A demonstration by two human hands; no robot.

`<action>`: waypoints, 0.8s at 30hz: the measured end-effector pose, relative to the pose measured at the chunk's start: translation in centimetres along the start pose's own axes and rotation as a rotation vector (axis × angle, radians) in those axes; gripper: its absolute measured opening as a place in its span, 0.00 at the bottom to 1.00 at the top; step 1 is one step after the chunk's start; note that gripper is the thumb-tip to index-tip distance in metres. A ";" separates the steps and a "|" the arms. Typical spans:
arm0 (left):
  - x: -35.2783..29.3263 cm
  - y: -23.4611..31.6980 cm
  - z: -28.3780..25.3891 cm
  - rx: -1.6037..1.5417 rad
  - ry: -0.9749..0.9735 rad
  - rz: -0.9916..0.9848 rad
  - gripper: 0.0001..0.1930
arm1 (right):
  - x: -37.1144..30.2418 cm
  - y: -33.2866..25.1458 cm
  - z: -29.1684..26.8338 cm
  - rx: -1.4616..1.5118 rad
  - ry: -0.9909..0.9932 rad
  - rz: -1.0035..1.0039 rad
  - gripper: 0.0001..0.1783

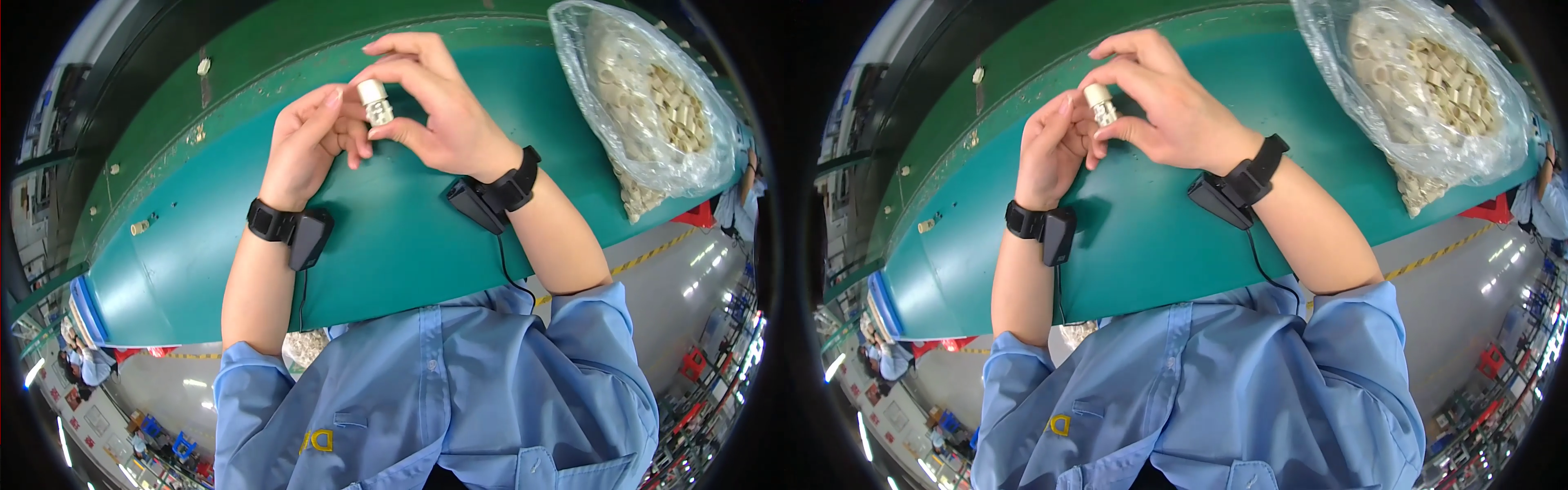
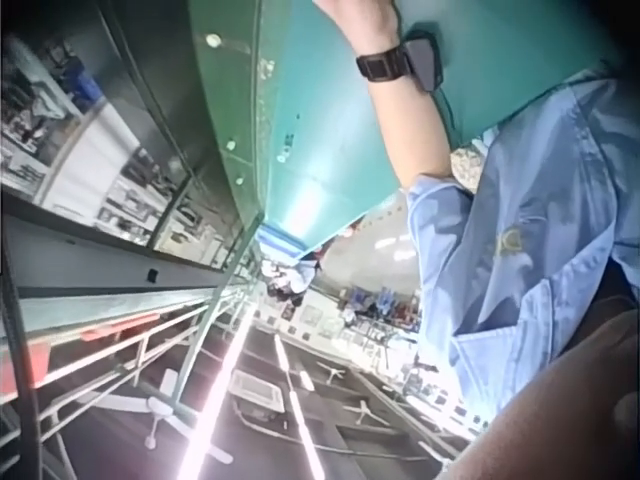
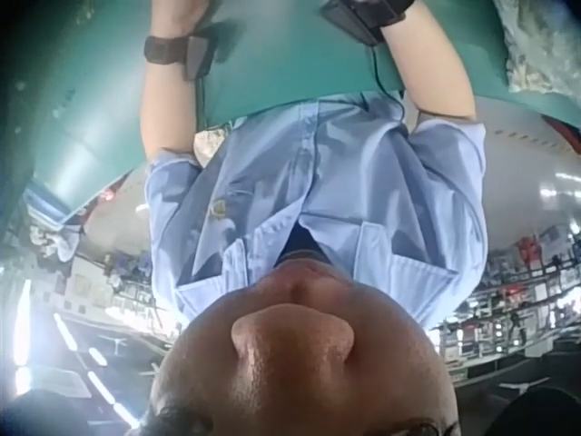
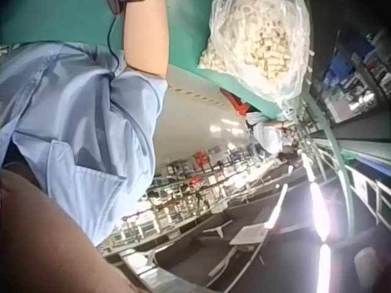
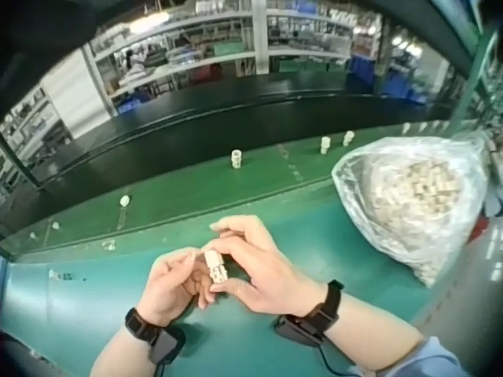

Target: The person picks up a plastic housing and a metal component by hand, inserts the component into the housing, and presses them together. They then place the assembled part onto the green conveyor belt and reach into a plastic bag to retrieve another housing.

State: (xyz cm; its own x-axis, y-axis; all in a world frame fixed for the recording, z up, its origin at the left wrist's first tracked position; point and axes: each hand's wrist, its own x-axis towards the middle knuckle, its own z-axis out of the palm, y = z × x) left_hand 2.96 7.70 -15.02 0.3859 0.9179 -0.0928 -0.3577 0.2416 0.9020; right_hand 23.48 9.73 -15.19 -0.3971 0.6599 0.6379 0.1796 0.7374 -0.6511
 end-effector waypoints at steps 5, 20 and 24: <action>1.2 2.4 2.8 0.040 -0.099 0.034 0.15 | 0.7 -1.1 -2.8 -0.045 -0.015 -0.068 0.26; 12.8 6.1 -2.8 1.311 0.428 0.169 0.13 | -4.0 -7.8 -30.4 -0.877 0.207 0.200 0.07; 13.5 7.2 -3.1 1.319 0.440 0.153 0.15 | -5.5 -5.6 -33.9 -0.880 -0.019 0.369 0.09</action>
State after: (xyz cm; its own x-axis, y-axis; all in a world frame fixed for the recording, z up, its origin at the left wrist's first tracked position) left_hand 2.99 22.76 -11.11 0.0327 0.9895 0.1406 0.7769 -0.1137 0.6193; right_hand 55.12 6.88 -1.12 -0.1935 0.8757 0.4425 0.9059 0.3326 -0.2622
